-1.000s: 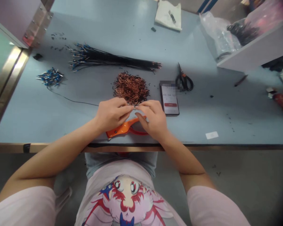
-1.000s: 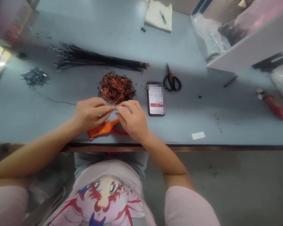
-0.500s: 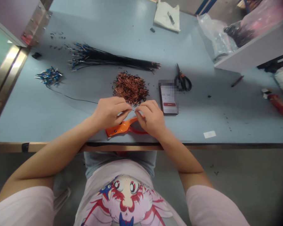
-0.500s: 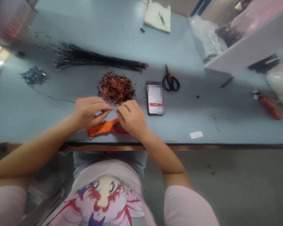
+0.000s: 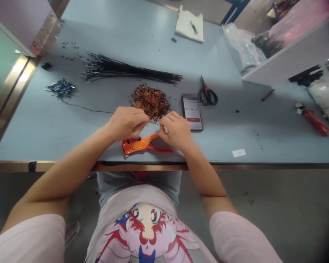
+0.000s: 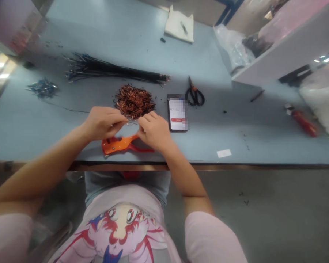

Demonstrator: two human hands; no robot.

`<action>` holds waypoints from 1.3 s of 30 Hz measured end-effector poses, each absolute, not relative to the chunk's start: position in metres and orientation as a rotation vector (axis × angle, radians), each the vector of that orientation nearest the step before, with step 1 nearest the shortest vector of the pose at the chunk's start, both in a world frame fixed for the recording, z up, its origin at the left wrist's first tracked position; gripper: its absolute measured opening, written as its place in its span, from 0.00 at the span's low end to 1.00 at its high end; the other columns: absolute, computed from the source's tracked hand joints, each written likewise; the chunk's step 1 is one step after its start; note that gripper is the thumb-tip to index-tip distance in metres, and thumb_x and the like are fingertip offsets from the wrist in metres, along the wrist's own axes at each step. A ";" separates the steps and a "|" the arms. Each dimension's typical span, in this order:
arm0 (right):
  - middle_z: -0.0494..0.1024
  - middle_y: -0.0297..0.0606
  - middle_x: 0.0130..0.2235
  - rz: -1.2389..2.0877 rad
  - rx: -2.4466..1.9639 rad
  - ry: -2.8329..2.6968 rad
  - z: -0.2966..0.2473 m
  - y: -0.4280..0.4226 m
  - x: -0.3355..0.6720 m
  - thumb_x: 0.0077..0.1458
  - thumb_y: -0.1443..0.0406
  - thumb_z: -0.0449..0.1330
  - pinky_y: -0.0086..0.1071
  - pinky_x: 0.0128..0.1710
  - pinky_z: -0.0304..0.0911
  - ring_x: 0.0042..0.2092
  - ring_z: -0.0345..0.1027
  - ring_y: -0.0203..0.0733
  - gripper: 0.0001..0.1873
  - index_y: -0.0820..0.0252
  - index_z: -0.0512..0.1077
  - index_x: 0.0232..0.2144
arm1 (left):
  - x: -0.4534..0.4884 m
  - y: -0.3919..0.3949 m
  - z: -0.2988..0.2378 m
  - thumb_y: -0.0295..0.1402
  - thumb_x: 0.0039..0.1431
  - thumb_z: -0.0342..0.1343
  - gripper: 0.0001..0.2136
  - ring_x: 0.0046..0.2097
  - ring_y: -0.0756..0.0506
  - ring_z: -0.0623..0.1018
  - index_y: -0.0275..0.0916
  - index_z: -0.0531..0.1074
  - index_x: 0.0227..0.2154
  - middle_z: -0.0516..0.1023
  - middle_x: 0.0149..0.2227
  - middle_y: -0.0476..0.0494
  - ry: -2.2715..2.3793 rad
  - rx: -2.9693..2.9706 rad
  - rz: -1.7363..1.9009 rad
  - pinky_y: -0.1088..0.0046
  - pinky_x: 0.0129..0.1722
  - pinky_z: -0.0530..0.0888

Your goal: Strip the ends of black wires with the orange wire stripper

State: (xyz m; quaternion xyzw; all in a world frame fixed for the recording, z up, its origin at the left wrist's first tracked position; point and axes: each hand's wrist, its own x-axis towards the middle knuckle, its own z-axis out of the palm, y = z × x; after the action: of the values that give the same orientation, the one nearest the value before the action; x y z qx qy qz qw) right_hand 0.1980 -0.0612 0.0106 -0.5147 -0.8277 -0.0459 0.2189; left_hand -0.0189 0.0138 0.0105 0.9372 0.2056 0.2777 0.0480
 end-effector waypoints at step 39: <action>0.76 0.45 0.38 0.052 -1.240 -2.292 0.006 -0.048 0.194 0.62 0.69 0.54 0.40 0.42 0.67 0.41 0.67 0.47 0.07 0.58 0.73 0.37 | -0.012 -0.012 0.018 0.29 0.61 0.56 0.06 0.35 0.47 0.79 0.38 0.78 0.34 0.83 0.34 0.48 0.902 2.176 0.714 0.73 0.36 0.71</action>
State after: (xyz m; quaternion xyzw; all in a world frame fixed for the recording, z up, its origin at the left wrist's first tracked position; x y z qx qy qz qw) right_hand 0.1937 -0.0476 0.0058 -0.4588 -0.8481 0.0191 0.2643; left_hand -0.0118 -0.0122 0.0181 0.8334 0.3454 0.2736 0.3336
